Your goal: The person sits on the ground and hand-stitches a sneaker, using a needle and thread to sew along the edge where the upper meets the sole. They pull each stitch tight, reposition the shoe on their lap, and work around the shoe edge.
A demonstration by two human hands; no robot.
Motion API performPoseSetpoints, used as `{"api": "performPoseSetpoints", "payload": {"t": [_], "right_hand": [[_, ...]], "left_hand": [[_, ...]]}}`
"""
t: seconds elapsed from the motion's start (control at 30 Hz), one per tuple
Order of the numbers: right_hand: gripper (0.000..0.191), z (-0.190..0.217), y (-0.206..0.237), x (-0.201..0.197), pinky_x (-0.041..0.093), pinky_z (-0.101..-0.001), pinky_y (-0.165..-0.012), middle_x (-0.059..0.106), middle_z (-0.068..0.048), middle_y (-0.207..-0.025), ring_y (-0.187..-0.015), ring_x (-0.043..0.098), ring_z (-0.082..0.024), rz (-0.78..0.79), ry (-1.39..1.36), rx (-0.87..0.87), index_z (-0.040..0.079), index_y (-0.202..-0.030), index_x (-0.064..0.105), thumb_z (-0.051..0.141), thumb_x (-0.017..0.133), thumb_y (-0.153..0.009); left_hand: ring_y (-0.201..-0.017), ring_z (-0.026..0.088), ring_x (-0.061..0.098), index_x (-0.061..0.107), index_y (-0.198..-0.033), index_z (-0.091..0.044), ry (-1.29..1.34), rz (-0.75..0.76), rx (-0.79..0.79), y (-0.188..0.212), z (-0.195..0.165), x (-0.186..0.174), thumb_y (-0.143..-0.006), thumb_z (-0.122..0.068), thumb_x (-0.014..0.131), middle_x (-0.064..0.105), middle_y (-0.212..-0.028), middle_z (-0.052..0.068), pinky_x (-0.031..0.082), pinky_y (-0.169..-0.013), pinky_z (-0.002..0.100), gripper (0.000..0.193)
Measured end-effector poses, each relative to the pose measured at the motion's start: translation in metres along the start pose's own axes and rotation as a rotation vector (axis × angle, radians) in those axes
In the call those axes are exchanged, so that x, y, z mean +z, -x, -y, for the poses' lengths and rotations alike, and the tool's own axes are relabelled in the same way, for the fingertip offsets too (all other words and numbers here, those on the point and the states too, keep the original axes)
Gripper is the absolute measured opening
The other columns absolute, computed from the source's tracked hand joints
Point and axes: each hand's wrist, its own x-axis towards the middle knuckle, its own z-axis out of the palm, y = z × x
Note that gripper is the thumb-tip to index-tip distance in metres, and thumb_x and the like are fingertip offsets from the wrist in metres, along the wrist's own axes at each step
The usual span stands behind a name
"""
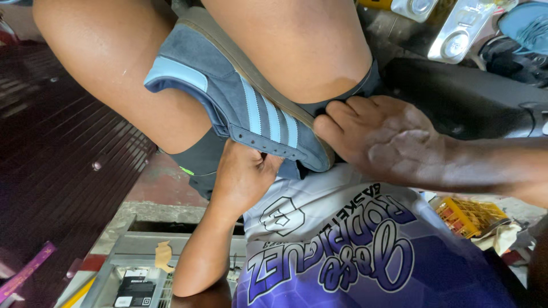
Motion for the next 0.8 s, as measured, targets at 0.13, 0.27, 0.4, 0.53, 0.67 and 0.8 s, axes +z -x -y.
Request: {"api": "performPoseSetpoints", "payload": {"t": [0.13,0.27,0.4,0.53,0.67,0.8], "right_hand": [[0.028,-0.022,0.009,0.005,0.048,-0.035,-0.049,0.051,-0.004,-0.069,-0.058,0.061,-0.02,0.026,0.011,-0.016,0.013,-0.083,0.055,0.037,0.058,-0.097],[0.039,-0.042,0.024,-0.001,0.045,-0.0334,-0.043,0.049,-0.002,-0.062,-0.048,0.057,-0.018,-0.007,0.182,0.036,0.016,-0.075,0.056,0.045,0.063,-0.098],[0.042,-0.058,0.043,-0.014,0.041,-0.0306,-0.039,0.051,0.003,-0.06,-0.049,0.057,-0.014,0.066,0.266,0.214,0.017,-0.069,0.056,0.05,0.064,-0.094],[0.043,-0.053,0.05,-0.015,0.044,-0.0323,-0.046,0.051,0.002,-0.062,-0.052,0.057,-0.015,-0.037,0.179,0.219,0.016,-0.068,0.056,0.047,0.066,-0.096],[0.042,-0.04,0.051,-0.012,0.044,-0.033,-0.047,0.048,0.0,-0.06,-0.053,0.057,-0.016,-0.124,0.069,0.123,0.015,-0.067,0.055,0.042,0.074,-0.093],[0.04,-0.036,0.055,-0.015,0.043,-0.0334,-0.046,0.048,0.0,-0.061,-0.055,0.057,-0.016,-0.154,0.069,0.098,0.015,-0.07,0.056,0.043,0.076,-0.09]], "left_hand": [[-0.078,0.039,0.067,0.068,-0.09,0.0,-0.01,-0.013,0.094,-0.001,0.007,0.006,-0.091,-0.008,0.07,0.069,-0.083,0.017,0.053,-0.068,0.04,0.008],[-0.063,0.023,0.071,0.07,-0.079,-0.003,0.03,0.035,-0.103,0.003,0.015,0.009,-0.092,-0.011,0.07,0.07,-0.068,0.011,0.052,-0.063,0.034,0.015],[-0.069,0.019,0.058,0.069,-0.091,-0.001,0.096,-0.233,0.018,0.017,0.011,0.006,-0.095,-0.005,0.068,0.06,-0.078,0.01,0.046,-0.065,0.03,0.006],[-0.066,0.008,0.046,0.063,-0.105,-0.013,0.195,-0.769,0.013,0.03,-0.014,0.01,-0.089,-0.01,0.07,0.057,-0.099,0.003,0.04,-0.063,0.025,0.017],[-0.081,0.019,0.058,0.07,-0.109,-0.01,-0.446,-0.451,0.396,0.027,-0.049,0.016,-0.089,-0.015,0.086,0.064,-0.106,0.008,0.049,-0.067,0.032,0.026],[-0.083,0.021,0.059,0.073,-0.118,-0.007,-0.626,-0.276,0.492,-0.001,-0.062,0.037,-0.097,-0.018,0.085,0.071,-0.119,0.007,0.049,-0.063,0.032,0.027]]}}
